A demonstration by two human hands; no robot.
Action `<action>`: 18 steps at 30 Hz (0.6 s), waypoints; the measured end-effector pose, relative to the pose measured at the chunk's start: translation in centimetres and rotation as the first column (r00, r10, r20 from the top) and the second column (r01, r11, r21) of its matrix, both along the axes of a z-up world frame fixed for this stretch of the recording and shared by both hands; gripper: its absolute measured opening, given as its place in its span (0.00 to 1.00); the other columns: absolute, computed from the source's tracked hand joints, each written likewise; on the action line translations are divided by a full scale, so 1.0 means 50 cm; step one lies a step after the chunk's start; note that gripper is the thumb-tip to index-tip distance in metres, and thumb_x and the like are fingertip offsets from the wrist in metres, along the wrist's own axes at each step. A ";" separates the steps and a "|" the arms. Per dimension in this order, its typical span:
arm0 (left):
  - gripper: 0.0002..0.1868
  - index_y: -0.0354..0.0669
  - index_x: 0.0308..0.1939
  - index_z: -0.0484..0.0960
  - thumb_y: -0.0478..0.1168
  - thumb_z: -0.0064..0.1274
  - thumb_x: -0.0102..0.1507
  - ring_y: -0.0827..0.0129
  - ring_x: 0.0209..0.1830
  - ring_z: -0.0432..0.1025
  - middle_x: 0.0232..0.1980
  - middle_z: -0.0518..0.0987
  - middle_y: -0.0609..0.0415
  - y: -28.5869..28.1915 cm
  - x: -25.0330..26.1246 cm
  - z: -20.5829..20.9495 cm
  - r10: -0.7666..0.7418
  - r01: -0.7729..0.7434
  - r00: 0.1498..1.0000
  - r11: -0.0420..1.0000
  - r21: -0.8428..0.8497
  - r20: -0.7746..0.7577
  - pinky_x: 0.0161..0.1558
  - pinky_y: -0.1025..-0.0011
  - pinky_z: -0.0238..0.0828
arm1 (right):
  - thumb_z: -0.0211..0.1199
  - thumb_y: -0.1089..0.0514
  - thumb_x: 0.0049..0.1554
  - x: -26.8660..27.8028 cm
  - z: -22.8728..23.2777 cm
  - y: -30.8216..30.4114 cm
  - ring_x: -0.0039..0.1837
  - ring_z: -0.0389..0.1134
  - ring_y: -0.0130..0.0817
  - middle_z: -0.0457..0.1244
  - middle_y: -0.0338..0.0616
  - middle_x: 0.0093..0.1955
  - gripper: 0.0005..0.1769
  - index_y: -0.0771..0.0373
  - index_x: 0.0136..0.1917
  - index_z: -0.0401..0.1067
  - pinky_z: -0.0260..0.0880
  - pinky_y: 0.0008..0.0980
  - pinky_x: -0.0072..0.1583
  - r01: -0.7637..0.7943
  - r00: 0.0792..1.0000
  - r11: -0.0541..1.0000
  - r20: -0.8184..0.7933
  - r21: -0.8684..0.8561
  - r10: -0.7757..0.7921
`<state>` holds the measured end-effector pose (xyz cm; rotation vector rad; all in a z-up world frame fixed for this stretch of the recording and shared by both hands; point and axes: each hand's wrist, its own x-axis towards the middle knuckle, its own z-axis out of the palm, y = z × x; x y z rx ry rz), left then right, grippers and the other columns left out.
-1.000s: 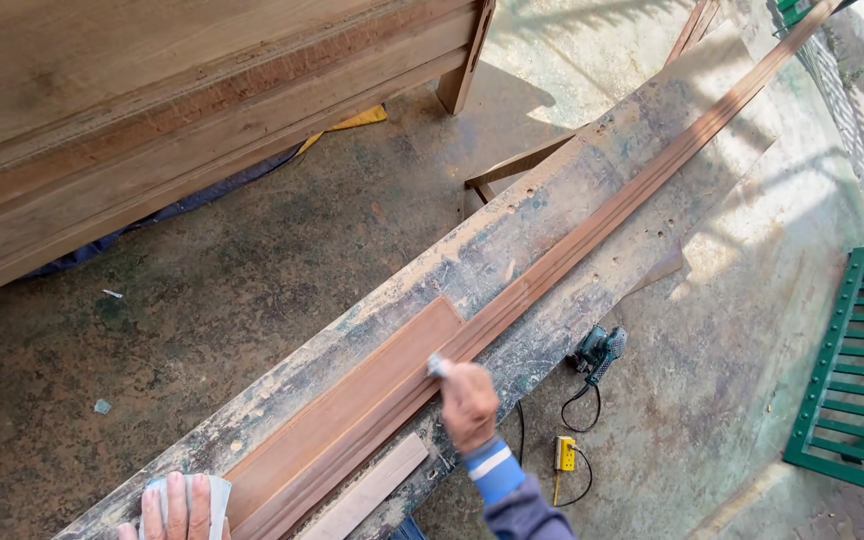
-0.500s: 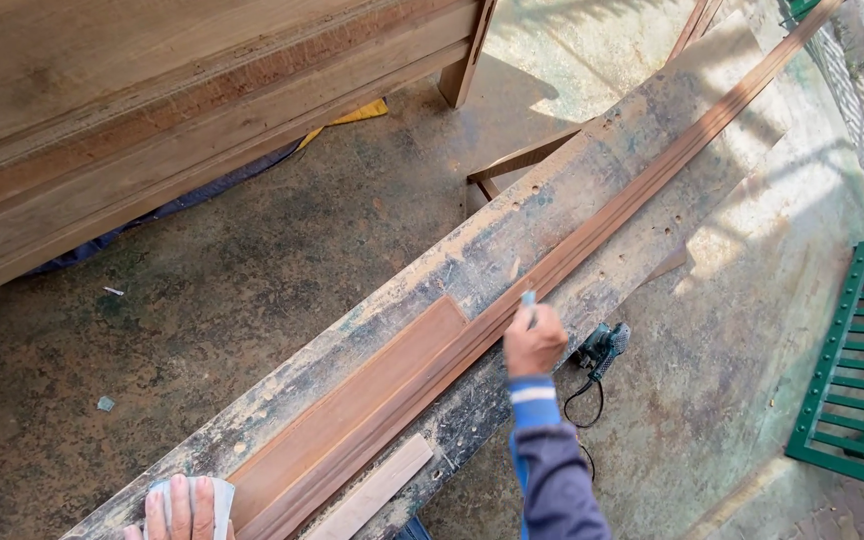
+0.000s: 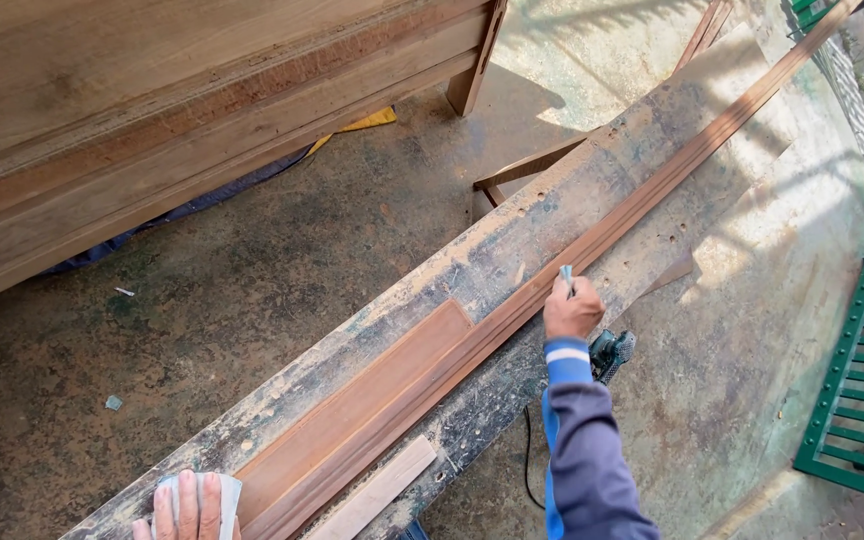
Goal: The recorder is sanding a long piece of decorative wooden trim using sandpaper.
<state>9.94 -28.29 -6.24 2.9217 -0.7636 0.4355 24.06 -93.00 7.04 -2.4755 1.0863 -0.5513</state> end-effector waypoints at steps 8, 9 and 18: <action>0.33 0.41 0.72 0.74 0.51 0.50 0.64 0.34 0.75 0.61 0.73 0.72 0.33 -0.007 -0.009 0.000 0.026 -0.025 0.996 1.000 0.008 -0.081 0.65 0.31 0.50 | 0.60 0.59 0.61 -0.131 0.001 0.197 0.37 0.64 0.31 0.64 0.42 0.35 0.08 0.64 0.46 0.77 0.66 0.31 0.38 -0.481 0.874 0.876 0.063 -0.043 0.483; 0.33 0.41 0.72 0.74 0.51 0.50 0.64 0.34 0.75 0.61 0.73 0.72 0.33 -0.012 -0.008 0.000 0.028 -0.027 0.997 1.000 0.011 -0.078 0.65 0.31 0.50 | 0.60 0.59 0.61 -0.098 0.004 0.157 0.37 0.64 0.31 0.64 0.42 0.35 0.08 0.64 0.46 0.77 0.66 0.31 0.38 -0.482 0.872 0.875 0.068 -0.041 0.484; 0.37 0.44 0.73 0.72 0.52 0.47 0.61 0.40 0.80 0.55 0.77 0.68 0.37 -0.020 0.000 -0.001 0.157 -0.160 0.966 0.987 0.006 -0.206 0.73 0.31 0.40 | 0.61 0.62 0.63 -0.009 0.015 0.062 0.39 0.64 0.36 0.64 0.46 0.39 0.08 0.67 0.41 0.73 0.67 0.36 0.40 -0.387 0.917 0.905 0.031 -0.174 0.398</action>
